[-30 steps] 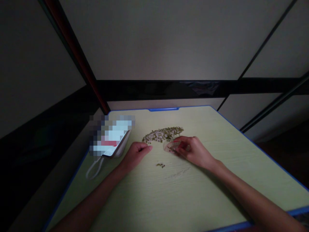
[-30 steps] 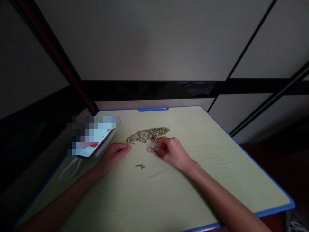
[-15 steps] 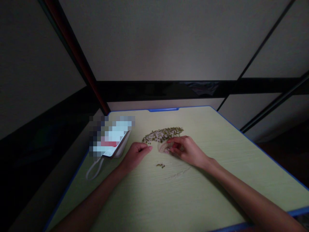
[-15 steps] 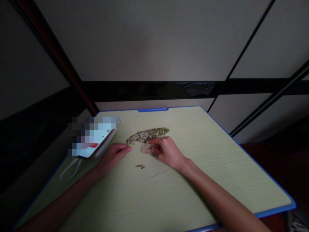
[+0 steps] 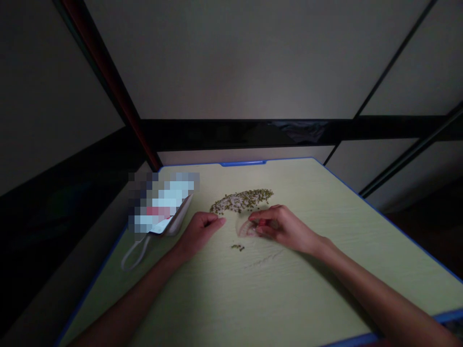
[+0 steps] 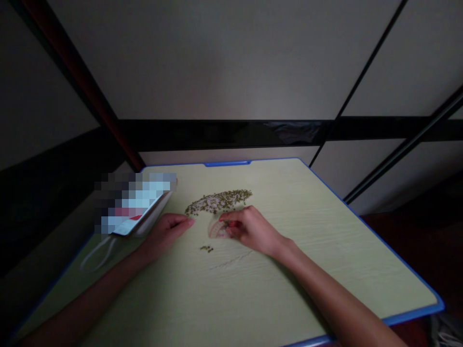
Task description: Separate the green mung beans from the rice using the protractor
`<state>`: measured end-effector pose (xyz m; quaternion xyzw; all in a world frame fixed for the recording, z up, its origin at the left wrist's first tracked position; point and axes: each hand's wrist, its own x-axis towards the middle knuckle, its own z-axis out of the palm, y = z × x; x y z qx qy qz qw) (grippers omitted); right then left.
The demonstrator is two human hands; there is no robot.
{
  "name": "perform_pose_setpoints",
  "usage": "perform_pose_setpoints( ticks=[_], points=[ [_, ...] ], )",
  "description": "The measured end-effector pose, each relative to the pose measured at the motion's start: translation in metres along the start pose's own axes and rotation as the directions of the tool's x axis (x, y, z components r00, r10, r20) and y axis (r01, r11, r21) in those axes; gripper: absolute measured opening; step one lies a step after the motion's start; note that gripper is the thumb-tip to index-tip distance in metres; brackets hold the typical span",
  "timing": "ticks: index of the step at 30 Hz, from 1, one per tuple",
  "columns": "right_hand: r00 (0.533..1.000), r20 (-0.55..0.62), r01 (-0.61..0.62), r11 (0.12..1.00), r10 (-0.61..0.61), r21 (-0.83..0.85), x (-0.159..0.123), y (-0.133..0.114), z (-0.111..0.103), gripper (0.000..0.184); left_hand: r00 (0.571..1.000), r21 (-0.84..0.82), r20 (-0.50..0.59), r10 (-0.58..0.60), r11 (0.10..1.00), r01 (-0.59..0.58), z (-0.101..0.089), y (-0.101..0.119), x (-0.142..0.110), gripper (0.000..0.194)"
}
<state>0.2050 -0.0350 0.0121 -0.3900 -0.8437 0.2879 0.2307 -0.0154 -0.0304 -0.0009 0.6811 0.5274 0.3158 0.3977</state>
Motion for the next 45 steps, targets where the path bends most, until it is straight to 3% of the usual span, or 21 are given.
perform_pose_setpoints(
  ticks=[18, 28, 35, 45],
  points=[
    [0.974, 0.128, 0.185, 0.983, -0.185, 0.011, -0.011, 0.001, -0.016, 0.027, 0.997, -0.032, -0.026, -0.072, 0.997, 0.072, 0.000, 0.005, -0.001, 0.035],
    [0.984, -0.042, 0.163, 0.974, -0.172, -0.158, -0.008, 0.000, -0.007, 0.029, 0.997, -0.014, -0.039, -0.069, 0.998, 0.069, 0.001, 0.004, -0.001, 0.036],
    [0.968, 0.032, 0.249, 0.955, -0.247, -0.159, -0.005, -0.001, -0.001, 0.029, 0.996, -0.013, -0.035, -0.080, 0.997, 0.079, 0.000, 0.005, -0.001, 0.036],
    [0.949, 0.092, 0.309, 0.945, -0.300, -0.105, -0.007, 0.002, -0.012, 0.025, 0.997, 0.002, -0.040, -0.070, 0.998, 0.071, 0.001, 0.005, -0.002, 0.036]
  ],
)
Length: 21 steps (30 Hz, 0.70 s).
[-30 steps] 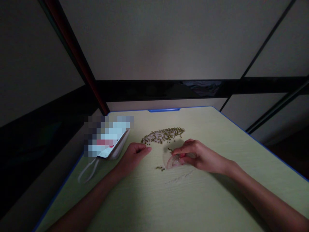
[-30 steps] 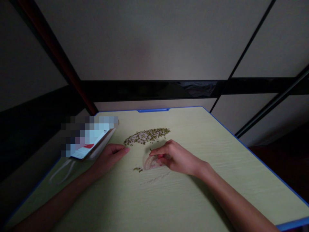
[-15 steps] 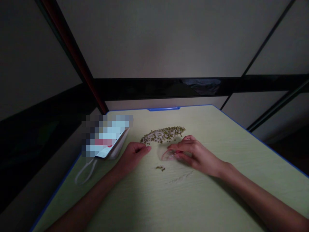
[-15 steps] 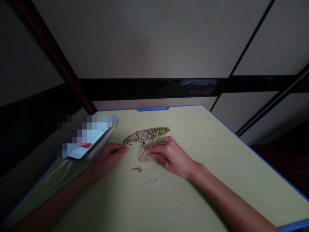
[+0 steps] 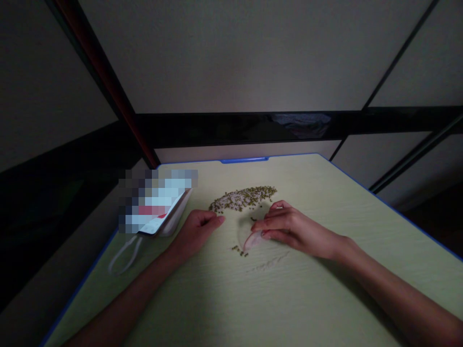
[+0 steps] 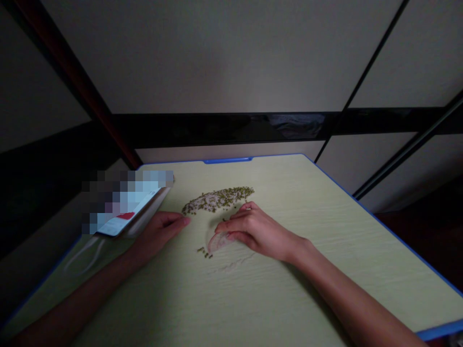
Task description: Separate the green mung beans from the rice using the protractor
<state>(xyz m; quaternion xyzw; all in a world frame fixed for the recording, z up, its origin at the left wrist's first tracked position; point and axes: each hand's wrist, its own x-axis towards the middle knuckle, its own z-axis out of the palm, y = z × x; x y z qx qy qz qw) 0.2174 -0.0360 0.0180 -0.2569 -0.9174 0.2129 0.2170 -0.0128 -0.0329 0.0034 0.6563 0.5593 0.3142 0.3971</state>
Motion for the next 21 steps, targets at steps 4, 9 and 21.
perform_pose_setpoints(
  ticks=[4, 9, 21],
  points=[
    [0.999, 0.036, 0.023, 0.998, -0.025, 0.058, 0.000, -0.002, -0.005, 0.026, 1.000, 0.005, 0.003, -0.008, 1.000, 0.008, 0.000, 0.000, 0.000, 0.036],
    [0.994, 0.105, 0.024, 0.993, -0.037, 0.117, 0.000, -0.005, -0.010, 0.027, 1.000, -0.007, -0.010, -0.020, 1.000, 0.020, 0.001, 0.000, 0.000, 0.035],
    [0.984, 0.169, 0.043, 0.996, -0.055, 0.077, -0.004, -0.006, -0.014, 0.022, 1.000, 0.013, 0.000, 0.009, 1.000, -0.009, 0.000, -0.001, 0.001, 0.036]
  ],
)
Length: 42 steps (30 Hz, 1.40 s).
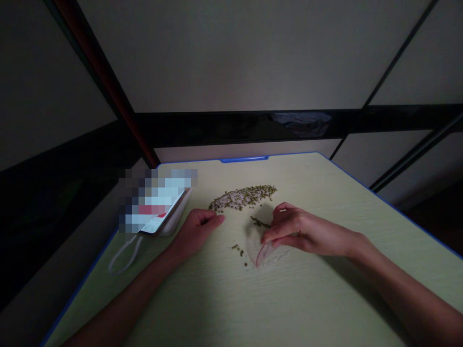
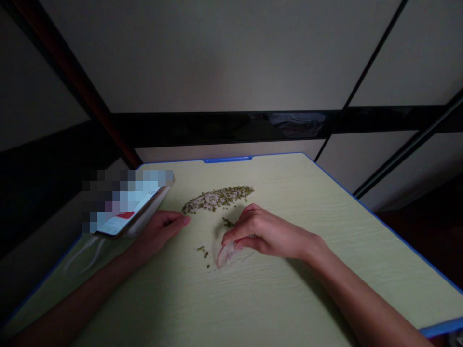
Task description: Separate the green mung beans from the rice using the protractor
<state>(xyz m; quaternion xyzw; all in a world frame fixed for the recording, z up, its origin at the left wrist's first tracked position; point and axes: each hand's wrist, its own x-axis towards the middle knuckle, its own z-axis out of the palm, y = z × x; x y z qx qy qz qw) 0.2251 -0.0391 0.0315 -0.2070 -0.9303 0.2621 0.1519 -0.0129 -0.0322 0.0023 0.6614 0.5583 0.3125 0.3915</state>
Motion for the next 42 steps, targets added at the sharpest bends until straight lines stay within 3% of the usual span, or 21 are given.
perform_pose_setpoints(
  ticks=[10, 21, 28, 42],
  points=[
    [0.990, -0.138, -0.040, 0.999, 0.036, -0.024, 0.002, 0.006, 0.011, 0.026, 1.000, 0.000, 0.006, -0.006, 1.000, 0.006, -0.001, 0.000, 0.001, 0.036],
    [0.998, -0.056, 0.021, 1.000, -0.021, -0.002, 0.003, 0.004, 0.012, 0.023, 1.000, -0.012, 0.002, -0.019, 1.000, 0.019, 0.000, 0.001, -0.001, 0.036],
    [0.980, -0.197, -0.040, 0.999, 0.034, -0.026, 0.002, 0.008, 0.015, 0.027, 1.000, 0.000, 0.014, -0.015, 1.000, 0.015, 0.000, 0.000, 0.000, 0.036],
    [0.993, -0.110, -0.037, 0.998, 0.030, -0.054, 0.003, 0.005, 0.016, 0.024, 1.000, -0.009, 0.005, -0.012, 1.000, 0.012, 0.000, 0.001, 0.000, 0.036]
  ],
)
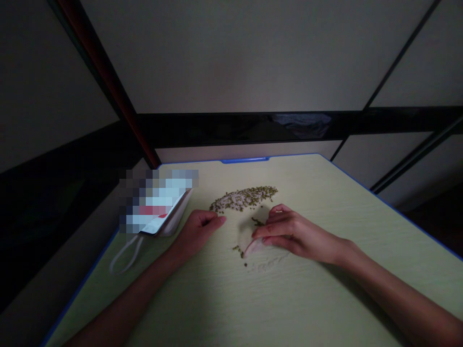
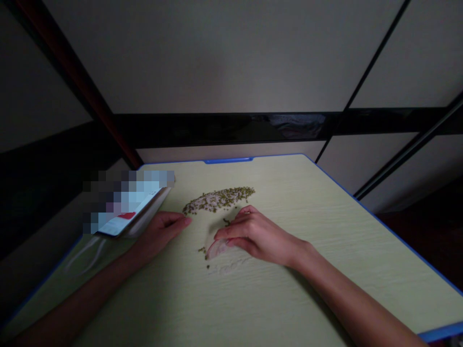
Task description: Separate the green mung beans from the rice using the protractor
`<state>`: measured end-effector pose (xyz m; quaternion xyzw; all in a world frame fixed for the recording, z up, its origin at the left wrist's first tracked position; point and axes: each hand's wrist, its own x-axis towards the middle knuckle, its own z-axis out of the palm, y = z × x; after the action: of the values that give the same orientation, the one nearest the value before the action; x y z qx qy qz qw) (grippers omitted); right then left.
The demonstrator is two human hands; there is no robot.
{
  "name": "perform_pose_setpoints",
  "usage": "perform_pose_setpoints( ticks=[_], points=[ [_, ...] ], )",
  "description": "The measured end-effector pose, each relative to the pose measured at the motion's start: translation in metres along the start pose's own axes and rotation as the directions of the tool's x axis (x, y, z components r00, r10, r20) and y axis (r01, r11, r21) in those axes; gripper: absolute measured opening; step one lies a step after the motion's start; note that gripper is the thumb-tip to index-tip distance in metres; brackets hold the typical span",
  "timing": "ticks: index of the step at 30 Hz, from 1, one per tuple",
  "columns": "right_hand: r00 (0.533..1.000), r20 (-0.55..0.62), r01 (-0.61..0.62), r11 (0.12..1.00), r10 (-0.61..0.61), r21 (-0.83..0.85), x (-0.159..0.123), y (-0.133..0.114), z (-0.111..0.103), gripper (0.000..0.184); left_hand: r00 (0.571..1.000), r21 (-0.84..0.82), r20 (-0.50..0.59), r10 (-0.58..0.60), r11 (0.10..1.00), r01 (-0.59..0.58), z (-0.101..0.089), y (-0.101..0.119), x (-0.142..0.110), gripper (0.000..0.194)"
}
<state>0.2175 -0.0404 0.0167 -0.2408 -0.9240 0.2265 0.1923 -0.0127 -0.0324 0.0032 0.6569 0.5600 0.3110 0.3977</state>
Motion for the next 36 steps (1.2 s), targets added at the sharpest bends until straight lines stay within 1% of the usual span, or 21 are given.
perform_pose_setpoints(
  ticks=[6, 11, 18, 22, 27, 32, 36],
  points=[
    [0.997, 0.056, 0.050, 0.996, -0.054, 0.070, 0.001, -0.004, -0.003, 0.023, 1.000, -0.005, 0.006, -0.001, 1.000, 0.001, 0.000, -0.001, 0.000, 0.036],
    [0.994, 0.090, 0.053, 0.994, -0.061, 0.094, 0.000, -0.006, -0.002, 0.024, 1.000, 0.002, 0.005, -0.014, 1.000, 0.014, 0.001, -0.001, 0.000, 0.036],
    [0.999, 0.033, 0.024, 0.998, -0.026, 0.061, 0.003, -0.012, 0.003, 0.027, 1.000, 0.013, 0.010, -0.007, 1.000, 0.007, 0.000, 0.000, 0.001, 0.035],
    [0.998, 0.063, -0.019, 0.999, 0.017, 0.033, 0.004, -0.016, 0.004, 0.030, 1.000, 0.010, 0.009, -0.012, 1.000, 0.012, 0.000, 0.000, 0.000, 0.036],
    [0.999, 0.000, -0.045, 0.999, 0.045, -0.019, 0.003, -0.015, 0.005, 0.032, 1.000, 0.008, 0.006, -0.012, 1.000, 0.012, 0.000, 0.001, 0.000, 0.036],
    [0.997, -0.001, -0.076, 0.997, 0.076, -0.009, 0.002, -0.015, 0.003, 0.035, 1.000, 0.003, -0.002, -0.017, 1.000, 0.017, 0.000, 0.001, 0.000, 0.036],
    [0.993, -0.032, -0.115, 0.993, 0.114, -0.023, 0.001, -0.013, 0.004, 0.035, 1.000, -0.004, 0.006, -0.015, 1.000, 0.015, 0.001, 0.001, -0.001, 0.035]
  ],
)
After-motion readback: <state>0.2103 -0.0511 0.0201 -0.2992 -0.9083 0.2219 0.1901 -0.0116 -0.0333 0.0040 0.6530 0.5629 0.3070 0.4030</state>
